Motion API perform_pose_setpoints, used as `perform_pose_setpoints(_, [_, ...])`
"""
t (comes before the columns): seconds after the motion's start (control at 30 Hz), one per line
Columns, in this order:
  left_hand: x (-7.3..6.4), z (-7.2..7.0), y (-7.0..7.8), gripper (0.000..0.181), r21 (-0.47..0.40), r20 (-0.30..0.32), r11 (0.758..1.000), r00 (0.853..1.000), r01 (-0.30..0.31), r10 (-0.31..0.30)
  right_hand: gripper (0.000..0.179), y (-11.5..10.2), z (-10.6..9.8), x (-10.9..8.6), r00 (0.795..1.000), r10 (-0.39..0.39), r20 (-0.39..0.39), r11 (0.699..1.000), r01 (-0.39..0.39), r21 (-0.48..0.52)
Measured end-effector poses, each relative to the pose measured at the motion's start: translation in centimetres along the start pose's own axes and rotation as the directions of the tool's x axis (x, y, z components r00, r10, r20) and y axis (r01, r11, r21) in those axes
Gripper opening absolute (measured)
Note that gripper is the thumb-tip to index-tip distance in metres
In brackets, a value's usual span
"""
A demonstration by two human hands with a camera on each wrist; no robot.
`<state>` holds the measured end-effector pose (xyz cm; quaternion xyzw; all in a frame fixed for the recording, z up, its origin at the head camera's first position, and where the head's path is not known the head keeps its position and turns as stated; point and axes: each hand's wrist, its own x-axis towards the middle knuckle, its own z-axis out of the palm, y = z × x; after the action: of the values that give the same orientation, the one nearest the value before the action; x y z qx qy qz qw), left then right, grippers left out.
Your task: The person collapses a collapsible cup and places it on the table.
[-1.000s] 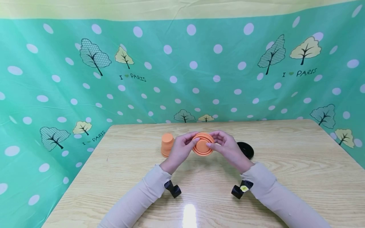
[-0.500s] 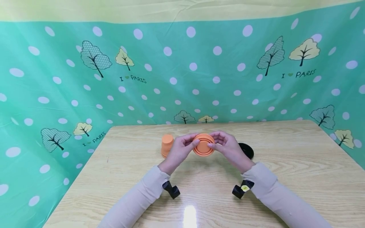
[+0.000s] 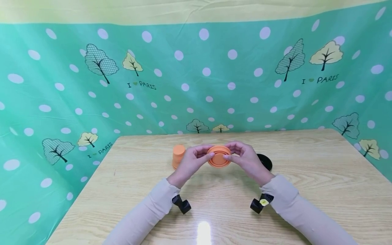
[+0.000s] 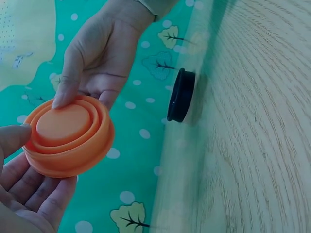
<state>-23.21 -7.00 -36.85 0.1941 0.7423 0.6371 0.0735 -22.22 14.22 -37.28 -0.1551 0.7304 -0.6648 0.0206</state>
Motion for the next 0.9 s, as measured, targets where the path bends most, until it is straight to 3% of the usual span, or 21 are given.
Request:
perform_pose_setpoints(0.2, [-0.09, -0.03, 0.02, 0.033, 0.004, -0.002, 1.0, 1.0, -0.02, 0.02, 0.034, -0.11, -0.18, -0.09, 1.0, -0.031, 0.004, 0.999, 0.031, -0.01])
perform_pose_setpoints(0.63, [-0.36, -0.08, 0.06, 0.032, 0.002, -0.022, 1.0, 0.999, -0.028, 0.028, 0.042, -0.36, -0.17, -0.37, 0.999, -0.01, 0.032, 1.0, 0.009, 0.017])
perform_pose_setpoints(0.9, [-0.56, -0.07, 0.13, 0.031, -0.008, -0.02, 0.998, 0.998, -0.063, 0.062, 0.048, -0.4, -0.43, -0.2, 0.996, 0.038, 0.083, 0.997, -0.033, -0.067])
